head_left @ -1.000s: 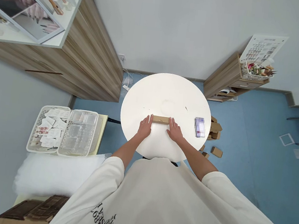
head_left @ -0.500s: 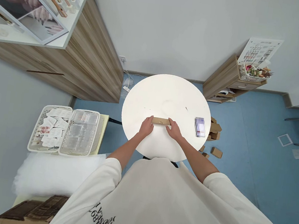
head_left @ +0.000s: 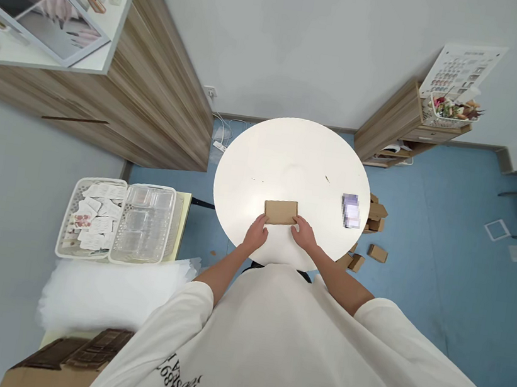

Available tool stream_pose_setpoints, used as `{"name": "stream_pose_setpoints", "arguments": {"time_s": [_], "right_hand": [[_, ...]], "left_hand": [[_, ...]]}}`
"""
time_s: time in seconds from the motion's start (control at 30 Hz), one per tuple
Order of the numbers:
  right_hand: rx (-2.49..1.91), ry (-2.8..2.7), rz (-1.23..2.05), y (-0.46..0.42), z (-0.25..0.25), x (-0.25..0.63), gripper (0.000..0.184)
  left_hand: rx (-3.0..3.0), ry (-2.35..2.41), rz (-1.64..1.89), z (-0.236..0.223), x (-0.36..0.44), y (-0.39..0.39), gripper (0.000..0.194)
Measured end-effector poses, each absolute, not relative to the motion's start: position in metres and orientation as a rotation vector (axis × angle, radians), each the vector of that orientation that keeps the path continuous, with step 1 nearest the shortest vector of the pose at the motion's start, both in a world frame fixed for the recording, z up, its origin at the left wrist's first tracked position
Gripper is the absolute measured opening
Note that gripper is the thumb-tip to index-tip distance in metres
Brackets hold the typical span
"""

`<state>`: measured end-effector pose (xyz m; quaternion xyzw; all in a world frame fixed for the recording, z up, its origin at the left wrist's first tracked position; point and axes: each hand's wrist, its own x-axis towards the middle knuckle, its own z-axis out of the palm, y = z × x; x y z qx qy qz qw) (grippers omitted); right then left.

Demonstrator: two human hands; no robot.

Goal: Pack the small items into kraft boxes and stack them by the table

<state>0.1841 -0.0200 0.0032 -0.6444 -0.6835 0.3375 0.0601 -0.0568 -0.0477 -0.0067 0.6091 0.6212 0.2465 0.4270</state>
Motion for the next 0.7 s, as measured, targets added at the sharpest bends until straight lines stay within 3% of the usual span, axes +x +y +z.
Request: {"name": "stream_pose_setpoints", "arguments": {"time_s": [0.23,0.7], "right_hand": [[-1.972,-2.016,1.019,-0.015,0.010,0.177,0.049],[-1.948,-1.596,1.093,-0.036,0.041,0.162,0.045]], "left_hand": [[1.236,1.578,0.624,0.004,-0.056,-0.031,0.062],[1.127,1.425,0.651,0.026,-0.059,-0.023,0.057]]}}
